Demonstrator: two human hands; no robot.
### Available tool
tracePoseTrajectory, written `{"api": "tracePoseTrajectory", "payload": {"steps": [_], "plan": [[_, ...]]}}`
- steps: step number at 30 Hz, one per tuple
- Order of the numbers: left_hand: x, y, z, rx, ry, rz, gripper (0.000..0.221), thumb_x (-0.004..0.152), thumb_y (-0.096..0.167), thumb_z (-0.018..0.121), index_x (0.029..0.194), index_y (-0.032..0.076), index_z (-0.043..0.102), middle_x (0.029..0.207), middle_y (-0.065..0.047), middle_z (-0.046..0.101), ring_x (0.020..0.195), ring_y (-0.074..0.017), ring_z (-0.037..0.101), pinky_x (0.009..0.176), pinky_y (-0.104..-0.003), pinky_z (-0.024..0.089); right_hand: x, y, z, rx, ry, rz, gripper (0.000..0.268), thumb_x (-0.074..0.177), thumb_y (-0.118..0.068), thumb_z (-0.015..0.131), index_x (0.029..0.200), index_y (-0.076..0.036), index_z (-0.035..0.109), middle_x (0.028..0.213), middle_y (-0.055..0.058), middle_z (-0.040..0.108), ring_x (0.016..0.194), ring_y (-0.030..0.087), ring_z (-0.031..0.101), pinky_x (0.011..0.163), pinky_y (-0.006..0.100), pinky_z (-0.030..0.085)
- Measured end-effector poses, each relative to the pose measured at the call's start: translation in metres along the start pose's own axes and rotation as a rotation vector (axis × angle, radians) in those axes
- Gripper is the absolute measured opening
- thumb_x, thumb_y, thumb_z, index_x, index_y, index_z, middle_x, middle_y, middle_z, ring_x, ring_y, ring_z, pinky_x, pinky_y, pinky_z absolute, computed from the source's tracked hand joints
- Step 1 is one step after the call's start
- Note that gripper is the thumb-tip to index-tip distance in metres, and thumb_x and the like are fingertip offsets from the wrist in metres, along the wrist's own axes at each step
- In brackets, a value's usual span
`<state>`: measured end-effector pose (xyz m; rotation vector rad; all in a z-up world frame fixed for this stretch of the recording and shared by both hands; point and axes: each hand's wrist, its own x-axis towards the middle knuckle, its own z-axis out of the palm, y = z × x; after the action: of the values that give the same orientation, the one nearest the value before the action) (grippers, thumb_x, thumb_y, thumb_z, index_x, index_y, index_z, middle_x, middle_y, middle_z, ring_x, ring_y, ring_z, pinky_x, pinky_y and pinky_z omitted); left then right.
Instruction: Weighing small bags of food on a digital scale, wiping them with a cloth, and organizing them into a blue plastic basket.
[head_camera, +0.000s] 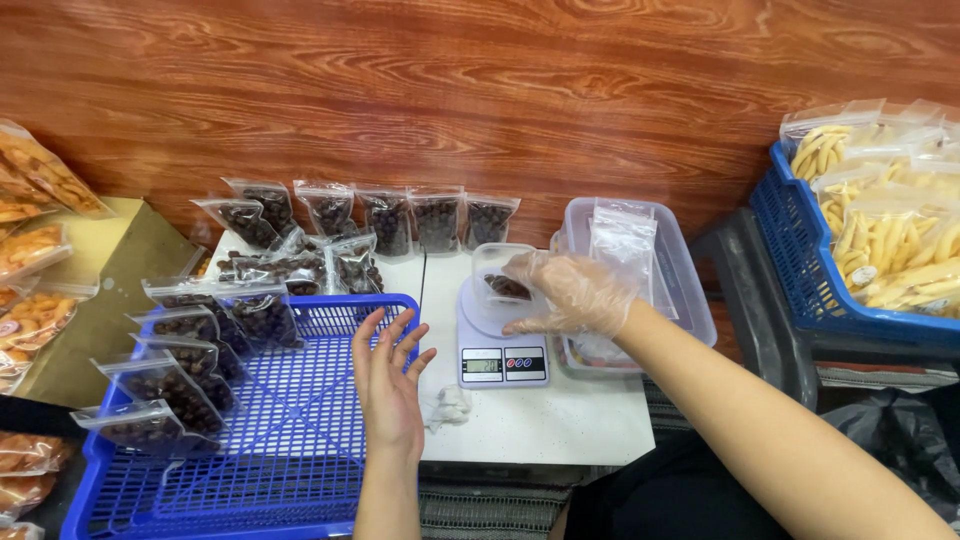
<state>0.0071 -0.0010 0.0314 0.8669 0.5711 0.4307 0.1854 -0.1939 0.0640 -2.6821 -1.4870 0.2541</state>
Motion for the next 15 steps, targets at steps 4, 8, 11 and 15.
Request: {"api": "tracePoseTrajectory", "payload": {"steps": [4,8,11,15], "plan": [[0.001,-0.007,-0.001,0.083,-0.036,0.015,0.039,0.096,0.024,0.052,0.133,0.014,0.052,0.136,-0.015,0.066,0.120,-0.0269,0.064,0.092,-0.040,0.054,0.010,0.013,0.032,-0.203,0.121,-0.124,0.047,0.095,-0.036,0.064,0.134,-0.010,0.065,0.125,0.016,0.069,0.096,0.033,0.073,0.088,0.045,0.058],[-0.002,-0.013,-0.006,0.314,-0.135,0.277,0.041,0.095,0.022,0.058,0.134,0.012,0.055,0.139,-0.011,0.062,0.131,-0.0235,0.058,0.108,-0.039,0.049,0.005,-0.011,-0.014,-0.485,0.352,-0.038,0.017,0.102,-0.022,0.058,0.108,-0.021,0.074,0.100,-0.001,0.068,0.074,0.024,0.054,0.054,0.039,0.045],[-0.010,-0.006,-0.004,0.597,-0.173,0.601,0.043,0.094,0.020,0.064,0.135,0.009,0.056,0.146,-0.010,0.054,0.144,-0.0283,0.044,0.120,-0.045,0.036,-0.011,-0.047,-0.059,-0.483,0.663,-0.107,0.013,0.100,-0.014,0.061,0.107,-0.018,0.072,0.107,0.000,0.070,0.082,0.028,0.060,0.063,0.041,0.046],[-0.024,0.004,0.005,0.897,-0.272,0.803,0.087,0.084,0.038,0.081,0.153,0.007,0.037,0.164,-0.016,0.032,0.157,-0.0369,0.020,0.126,-0.053,0.020,-0.008,-0.074,-0.055,-0.353,0.794,-0.323,0.021,0.104,-0.023,0.056,0.089,-0.021,0.071,0.088,0.000,0.073,0.077,0.022,0.060,0.064,0.036,0.042]]}}
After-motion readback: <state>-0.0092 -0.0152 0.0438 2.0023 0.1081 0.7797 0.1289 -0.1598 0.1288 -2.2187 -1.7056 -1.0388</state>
